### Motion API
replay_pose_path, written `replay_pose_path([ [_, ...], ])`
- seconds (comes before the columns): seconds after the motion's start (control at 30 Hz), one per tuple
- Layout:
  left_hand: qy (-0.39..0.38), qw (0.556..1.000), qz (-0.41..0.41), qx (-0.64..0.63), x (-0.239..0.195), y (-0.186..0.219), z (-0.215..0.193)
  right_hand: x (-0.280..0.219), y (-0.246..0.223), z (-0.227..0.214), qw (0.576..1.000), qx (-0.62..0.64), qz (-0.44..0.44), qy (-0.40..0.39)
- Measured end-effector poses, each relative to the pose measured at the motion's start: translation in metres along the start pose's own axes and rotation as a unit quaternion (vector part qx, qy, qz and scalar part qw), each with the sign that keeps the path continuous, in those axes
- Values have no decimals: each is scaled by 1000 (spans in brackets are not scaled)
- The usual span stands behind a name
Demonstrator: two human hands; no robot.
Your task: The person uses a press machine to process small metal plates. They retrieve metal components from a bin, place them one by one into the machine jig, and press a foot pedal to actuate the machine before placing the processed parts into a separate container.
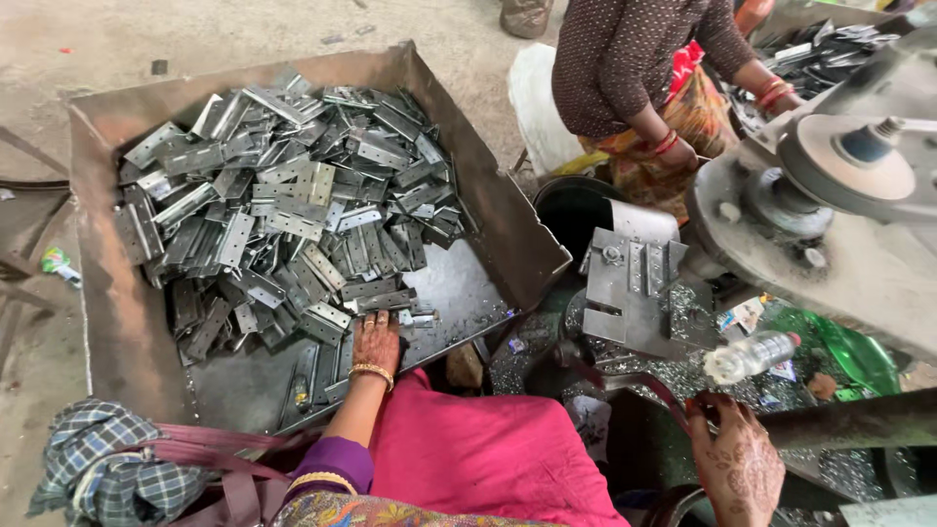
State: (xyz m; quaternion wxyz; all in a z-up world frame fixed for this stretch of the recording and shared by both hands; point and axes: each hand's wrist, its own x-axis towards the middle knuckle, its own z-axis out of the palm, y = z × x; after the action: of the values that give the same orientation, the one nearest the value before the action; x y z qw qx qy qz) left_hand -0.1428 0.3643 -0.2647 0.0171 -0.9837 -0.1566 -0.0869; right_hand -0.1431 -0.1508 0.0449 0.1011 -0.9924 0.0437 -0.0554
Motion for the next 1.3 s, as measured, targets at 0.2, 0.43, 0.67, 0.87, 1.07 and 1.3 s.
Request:
replay_pose_path([
  [0.2,-44,995,-85,-21,2,10,-40,-1,2,-2,1000,6,3,12],
  [0.43,-161,968,-154,-117,3,15,-88,1,-3,-3,999,-19,37,-4],
  [0.67,-83,975,-138,-155,-15,15,-72,0,0,0,1000,-16,2,18],
  [0.87,-167,956,-138,-199,6,-2,-48,-3,-2,-5,1000,-7,12,23],
  [1.07,-25,985,-149,-86,-13,25,-78,-5,-2,-2,999,-7,10,35],
  [1.3,223,876,35,-427,14,162,-186,-8,6,7,995,-7,-31,93],
])
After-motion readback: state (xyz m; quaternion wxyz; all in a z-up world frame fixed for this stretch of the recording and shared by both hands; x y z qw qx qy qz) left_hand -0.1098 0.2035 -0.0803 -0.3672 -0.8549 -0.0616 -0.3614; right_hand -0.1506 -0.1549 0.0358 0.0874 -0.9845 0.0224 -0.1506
